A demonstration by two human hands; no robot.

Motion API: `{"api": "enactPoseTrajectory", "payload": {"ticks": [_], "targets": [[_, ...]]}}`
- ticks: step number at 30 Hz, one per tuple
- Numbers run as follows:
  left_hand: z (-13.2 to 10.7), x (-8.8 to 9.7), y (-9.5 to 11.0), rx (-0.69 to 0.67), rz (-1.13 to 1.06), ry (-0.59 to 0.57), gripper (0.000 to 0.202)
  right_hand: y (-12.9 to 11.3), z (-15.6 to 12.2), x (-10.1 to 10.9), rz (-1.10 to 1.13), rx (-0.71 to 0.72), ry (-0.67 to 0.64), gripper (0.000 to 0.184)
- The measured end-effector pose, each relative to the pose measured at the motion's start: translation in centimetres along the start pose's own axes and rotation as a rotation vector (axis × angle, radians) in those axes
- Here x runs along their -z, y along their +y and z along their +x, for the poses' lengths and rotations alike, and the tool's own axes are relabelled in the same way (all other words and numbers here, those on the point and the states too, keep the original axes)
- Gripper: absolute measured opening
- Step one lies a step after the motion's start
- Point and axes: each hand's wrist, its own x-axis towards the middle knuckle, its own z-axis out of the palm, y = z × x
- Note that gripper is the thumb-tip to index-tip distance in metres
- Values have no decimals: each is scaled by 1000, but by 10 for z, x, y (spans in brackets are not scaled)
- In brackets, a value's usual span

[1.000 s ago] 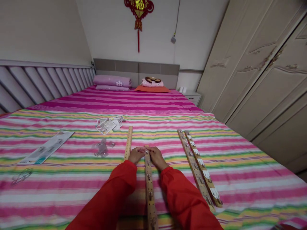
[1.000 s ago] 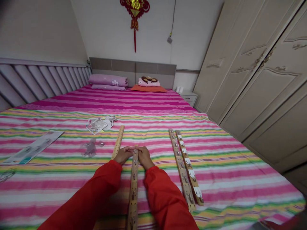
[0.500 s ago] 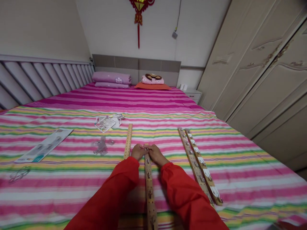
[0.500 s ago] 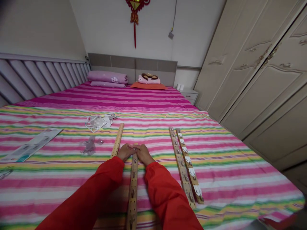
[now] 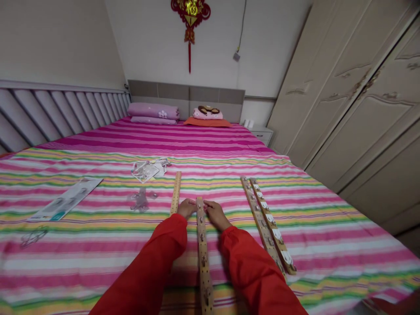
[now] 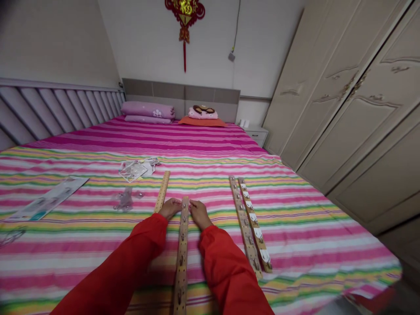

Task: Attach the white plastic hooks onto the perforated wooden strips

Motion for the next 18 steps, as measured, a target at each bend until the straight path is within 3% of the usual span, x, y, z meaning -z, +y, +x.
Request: {"api": "enactPoseTrajectory", "payload": {"ticks": [5,10,14,18], "targets": [[-3,1,3,-2,62,37,20,-9,-40,9,299,-102,138,30],[-4,1,7,-10,108,41,17,-15,-141,24,345,-5,244,23],[-8,2,14,-19,156,37,16,0,-223,31,425,-153,257,27],[-13,3,22,-28,193,32,17,16,-273,29,572,-373,175,38]]}}
